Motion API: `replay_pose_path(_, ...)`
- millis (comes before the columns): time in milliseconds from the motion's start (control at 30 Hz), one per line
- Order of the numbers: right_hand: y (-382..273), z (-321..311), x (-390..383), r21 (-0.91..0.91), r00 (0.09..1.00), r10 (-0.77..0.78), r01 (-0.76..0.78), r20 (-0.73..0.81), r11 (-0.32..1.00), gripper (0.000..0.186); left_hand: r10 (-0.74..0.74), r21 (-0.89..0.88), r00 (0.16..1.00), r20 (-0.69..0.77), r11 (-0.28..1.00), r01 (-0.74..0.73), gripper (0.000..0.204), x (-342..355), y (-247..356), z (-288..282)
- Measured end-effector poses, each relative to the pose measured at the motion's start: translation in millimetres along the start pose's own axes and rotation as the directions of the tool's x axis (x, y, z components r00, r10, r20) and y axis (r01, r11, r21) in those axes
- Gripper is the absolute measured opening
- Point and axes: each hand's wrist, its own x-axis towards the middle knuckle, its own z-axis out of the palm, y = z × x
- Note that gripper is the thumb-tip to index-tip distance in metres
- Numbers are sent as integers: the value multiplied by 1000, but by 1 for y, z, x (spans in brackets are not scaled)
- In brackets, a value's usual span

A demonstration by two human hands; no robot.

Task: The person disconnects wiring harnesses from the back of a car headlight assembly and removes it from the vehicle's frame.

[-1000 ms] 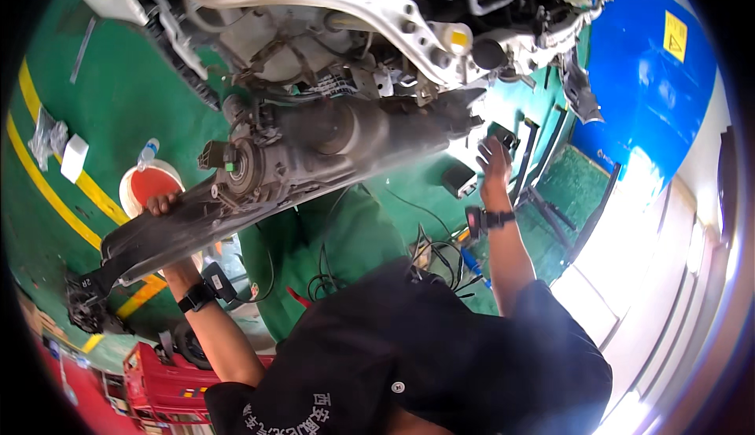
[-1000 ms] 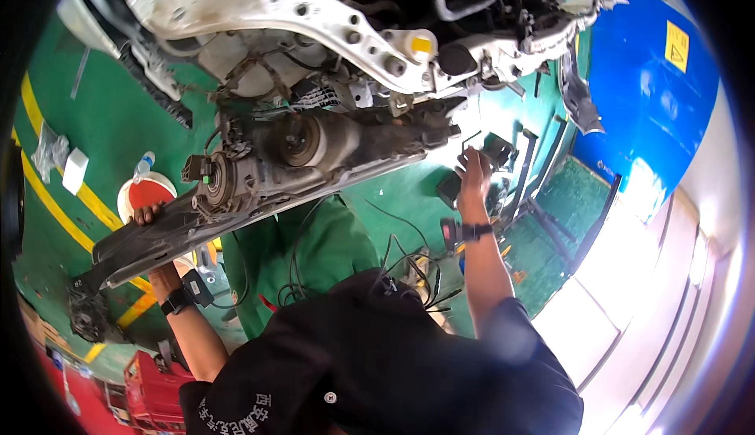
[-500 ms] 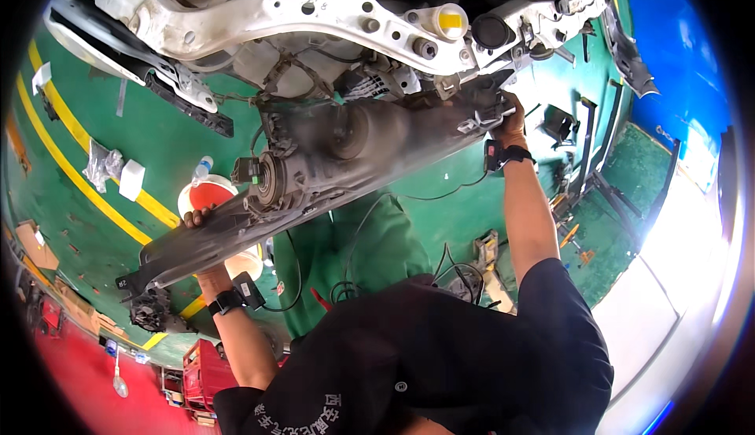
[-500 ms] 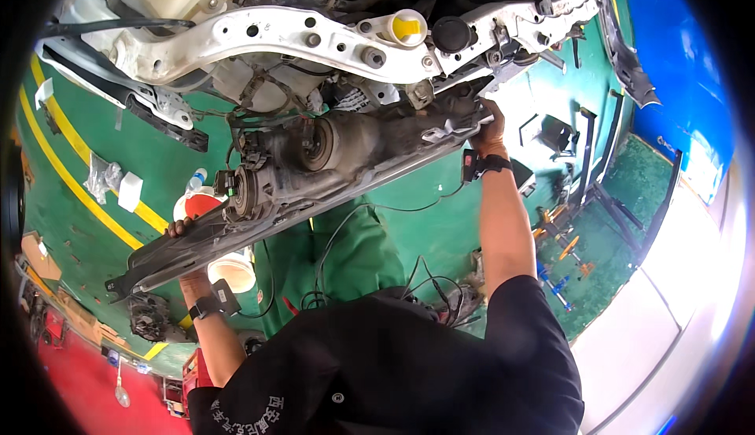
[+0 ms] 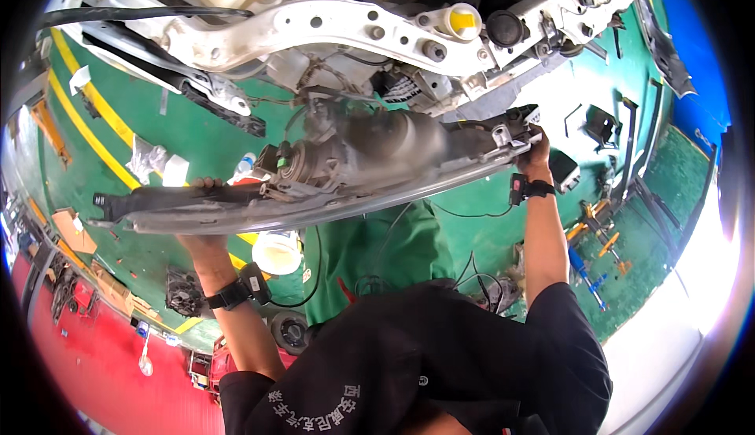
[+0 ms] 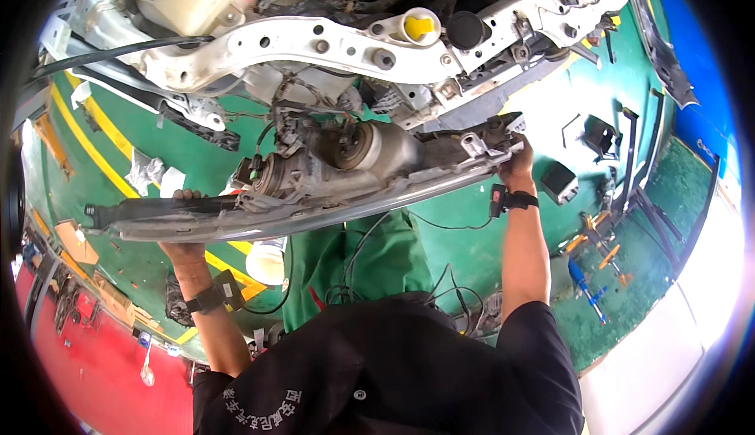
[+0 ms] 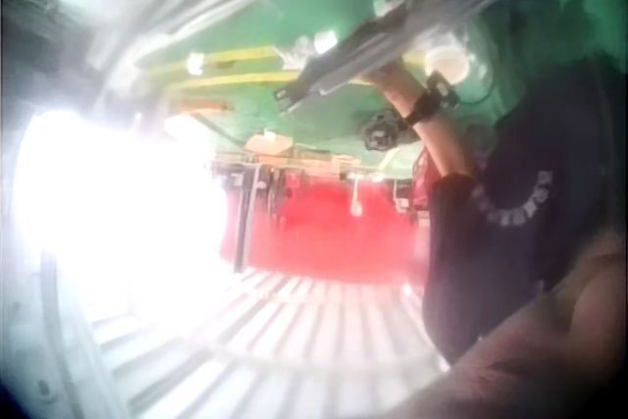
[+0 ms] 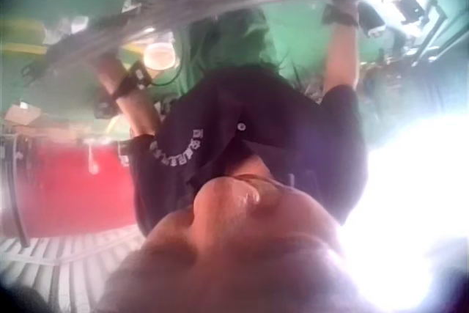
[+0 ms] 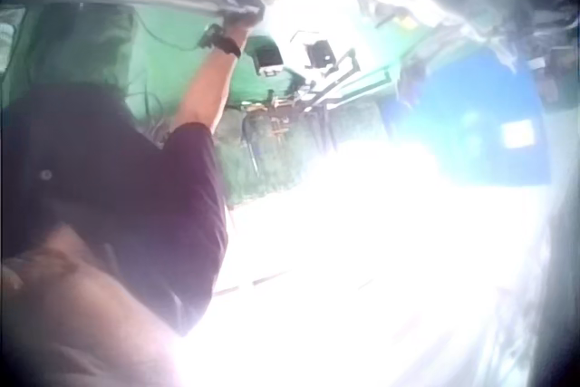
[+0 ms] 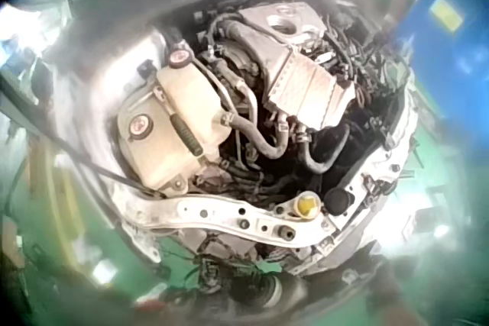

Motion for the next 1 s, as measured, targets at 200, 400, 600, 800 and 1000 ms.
replay_pose_path(200, -1, -3, 17, -59, 996, 58, -61, -63, 996, 43, 366, 466, 930, 4, 822, -326, 43, 12, 0, 59)
replay_pose_path(400, 12, -27, 28, -88, 999, 1, -4, -37, 996, 42, 328, 443, 945, -20, 850, -286, 37, 22, 3, 63)
replay_pose_path(600, 31, -35, 31, -140, 990, -94, 79, -104, 987, 38, 402, 304, 910, -106, 884, -355, 24, 44, -2, 80)
replay_pose_path(800, 21, -50, 47, -175, 993, -20, 0, -114, 985, 35, 492, 651, 864, 104, 623, -434, 24, 38, -4, 103)
replay_pose_path(1000, 19, -43, 56, -100, 996, -15, 6, -91, 995, 34, 511, 676, 845, 158, 568, -470, 31, 45, -12, 100)
